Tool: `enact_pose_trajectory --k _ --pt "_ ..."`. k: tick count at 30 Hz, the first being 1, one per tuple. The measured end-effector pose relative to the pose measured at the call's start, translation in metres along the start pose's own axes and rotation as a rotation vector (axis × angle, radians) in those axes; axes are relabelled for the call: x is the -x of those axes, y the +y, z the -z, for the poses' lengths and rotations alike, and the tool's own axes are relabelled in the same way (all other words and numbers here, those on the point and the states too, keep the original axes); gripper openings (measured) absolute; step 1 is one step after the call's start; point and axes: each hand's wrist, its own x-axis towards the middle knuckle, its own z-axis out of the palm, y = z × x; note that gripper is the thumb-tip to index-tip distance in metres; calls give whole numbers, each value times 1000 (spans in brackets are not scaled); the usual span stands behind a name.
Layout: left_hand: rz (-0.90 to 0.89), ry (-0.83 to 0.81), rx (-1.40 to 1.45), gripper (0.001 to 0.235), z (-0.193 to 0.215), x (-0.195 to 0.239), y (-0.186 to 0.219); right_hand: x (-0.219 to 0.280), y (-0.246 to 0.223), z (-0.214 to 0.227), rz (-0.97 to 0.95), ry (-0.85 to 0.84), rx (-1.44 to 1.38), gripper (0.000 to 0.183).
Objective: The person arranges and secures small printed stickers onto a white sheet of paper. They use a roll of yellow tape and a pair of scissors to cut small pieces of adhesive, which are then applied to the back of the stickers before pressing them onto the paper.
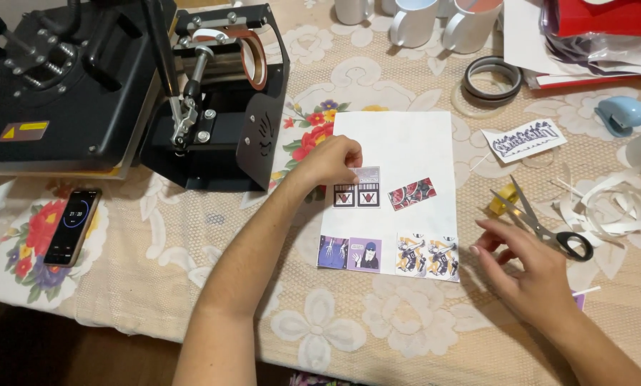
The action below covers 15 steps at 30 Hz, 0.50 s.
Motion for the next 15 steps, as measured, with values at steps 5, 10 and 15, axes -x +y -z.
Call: enact_pose_trajectory --k 5,10,15 --pt "-679 763 8 9 -8 55 19 -20 -44 8 -744 14 -605 57" --pt "-1140 1281 -384 9 -52 117 56 -38 -61 4 -682 -162 -908 77" --pt "-1114 1483 -503 13 -69 145 68 -48 -83 -2 -567 -22 -1064 75"
